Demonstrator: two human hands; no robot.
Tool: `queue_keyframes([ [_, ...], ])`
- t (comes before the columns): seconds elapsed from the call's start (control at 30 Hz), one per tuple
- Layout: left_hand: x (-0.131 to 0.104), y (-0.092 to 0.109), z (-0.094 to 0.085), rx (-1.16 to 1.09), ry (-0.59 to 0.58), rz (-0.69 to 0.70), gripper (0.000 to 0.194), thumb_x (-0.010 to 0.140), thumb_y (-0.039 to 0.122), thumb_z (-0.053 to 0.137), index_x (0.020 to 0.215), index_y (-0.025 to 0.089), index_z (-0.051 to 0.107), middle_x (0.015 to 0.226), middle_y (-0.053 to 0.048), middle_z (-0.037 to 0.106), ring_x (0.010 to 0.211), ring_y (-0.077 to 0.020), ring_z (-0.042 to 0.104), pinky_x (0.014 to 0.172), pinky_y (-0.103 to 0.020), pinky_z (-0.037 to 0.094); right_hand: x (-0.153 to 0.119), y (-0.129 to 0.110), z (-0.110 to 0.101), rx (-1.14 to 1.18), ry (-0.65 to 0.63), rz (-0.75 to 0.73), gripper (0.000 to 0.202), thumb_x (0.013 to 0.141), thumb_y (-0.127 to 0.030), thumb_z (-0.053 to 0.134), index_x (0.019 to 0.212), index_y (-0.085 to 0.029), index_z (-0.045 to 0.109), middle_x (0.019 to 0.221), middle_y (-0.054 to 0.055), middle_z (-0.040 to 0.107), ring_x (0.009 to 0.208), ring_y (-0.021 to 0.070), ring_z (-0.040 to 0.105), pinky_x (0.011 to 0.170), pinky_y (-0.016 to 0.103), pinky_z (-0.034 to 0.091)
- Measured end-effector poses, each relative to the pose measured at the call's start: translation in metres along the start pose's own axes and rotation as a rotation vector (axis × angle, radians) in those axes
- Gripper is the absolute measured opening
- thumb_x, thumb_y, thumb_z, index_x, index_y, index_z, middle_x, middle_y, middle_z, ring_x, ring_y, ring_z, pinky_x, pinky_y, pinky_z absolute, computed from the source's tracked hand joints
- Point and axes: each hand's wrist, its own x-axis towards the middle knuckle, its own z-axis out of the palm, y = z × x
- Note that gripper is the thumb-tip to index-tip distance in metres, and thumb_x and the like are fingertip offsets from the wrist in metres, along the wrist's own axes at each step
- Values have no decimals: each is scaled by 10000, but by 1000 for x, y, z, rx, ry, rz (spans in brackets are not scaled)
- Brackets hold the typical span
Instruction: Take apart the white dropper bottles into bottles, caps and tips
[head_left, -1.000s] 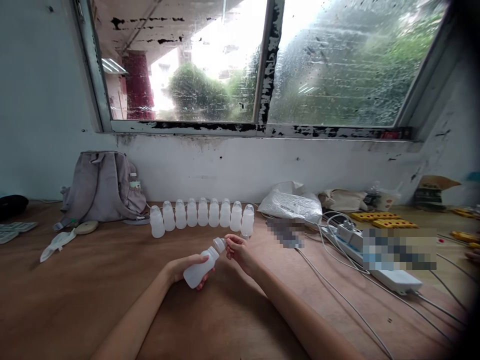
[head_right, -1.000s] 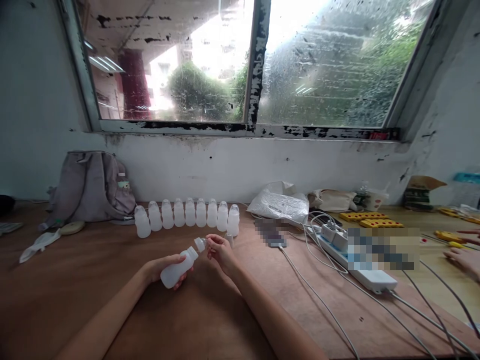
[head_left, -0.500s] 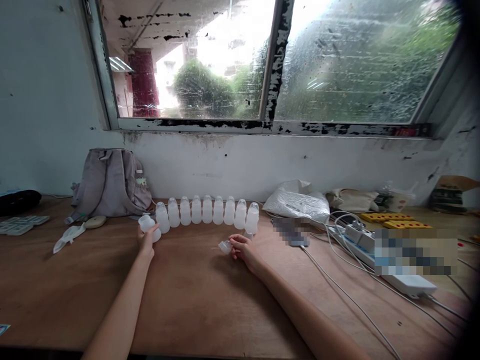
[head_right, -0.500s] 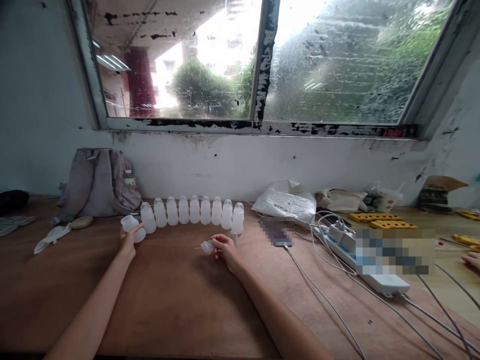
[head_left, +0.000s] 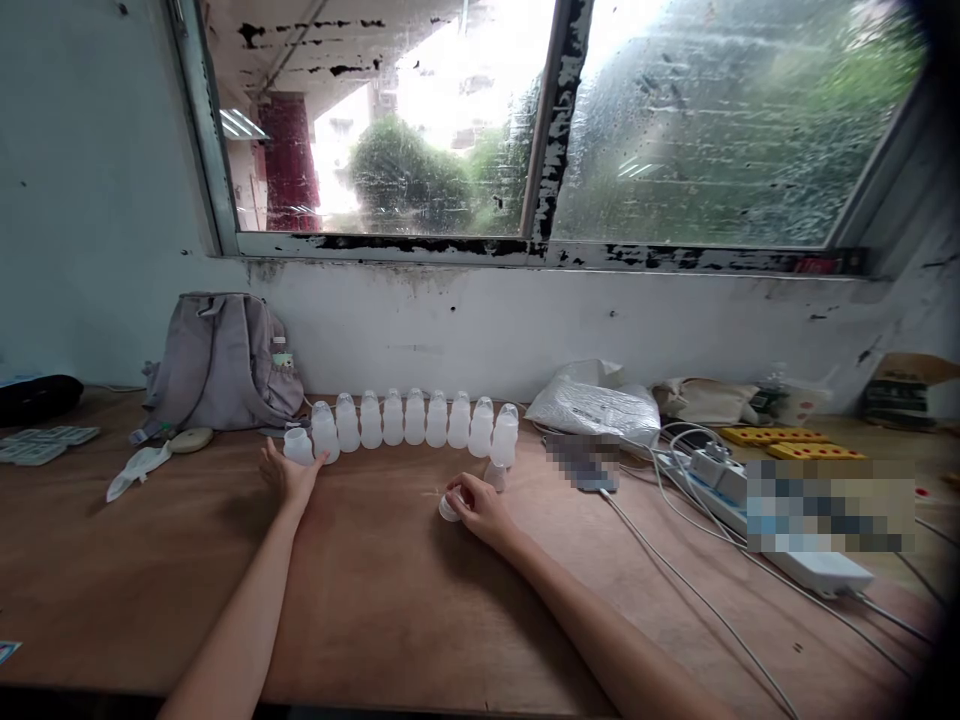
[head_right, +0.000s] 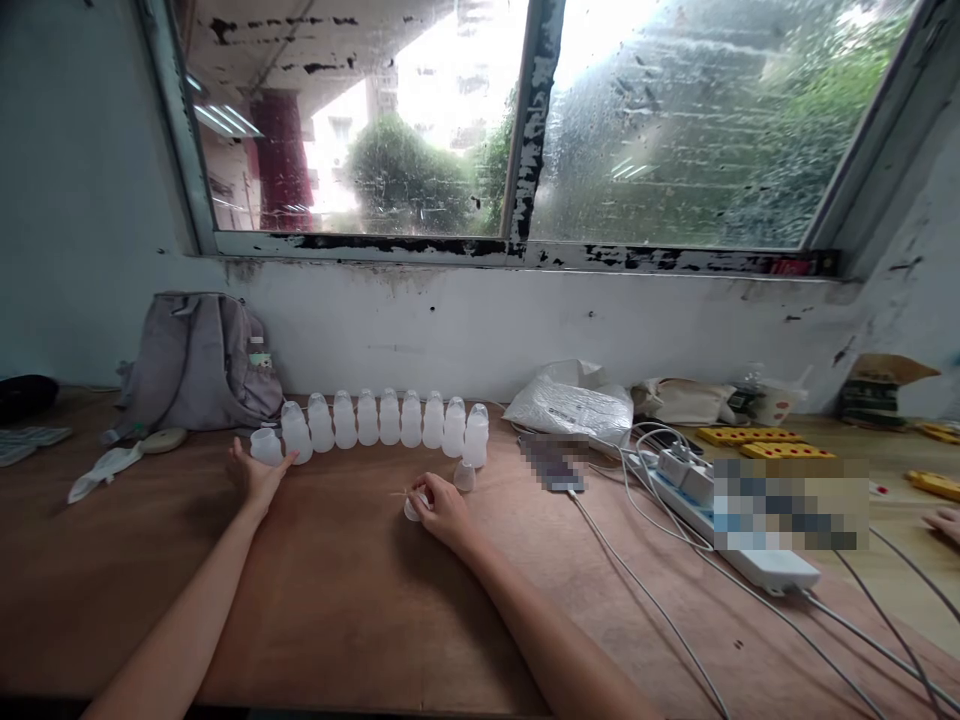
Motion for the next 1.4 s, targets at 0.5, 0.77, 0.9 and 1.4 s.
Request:
queue_keyframes([
  [0.5,-95,94,-13,-259,-902,787,429,717,395,550,1103,219,486,1127,-81,509,1097,-246,398,963,-401,255,-4,-4,8,-76,-25,-92,169,840,-296,354,881,-203,489,716,23,544,634,144,491,604,252,345],
  [0.77,-112,100,-11,-278,-971,777,410,714,419,548,1066,211,515,1061,-83,530,1019,-242,429,918,-389,281,-7,-10,11,-32,-54,-171,177,839,-217,310,924,-208,466,816,45,551,712,155,511,661,266,375],
  [0.9,-111,100,-11,-285,-980,752,379,701,388,564,1038,216,528,1030,-77,537,995,-243,440,903,-388,294,-7,-10,12,0,-27,-175,199,797,-171,347,958,-200,461,814,44,553,682,148,507,651,264,383],
  [1.4,-72,53,9,209,-631,544,368,796,355,421,1131,209,457,1176,-107,443,1082,-250,387,898,-395,291,-3,3,10,-95,91,-26,256,742,-268,465,983,-197,415,733,6,508,601,125,482,569,235,380],
])
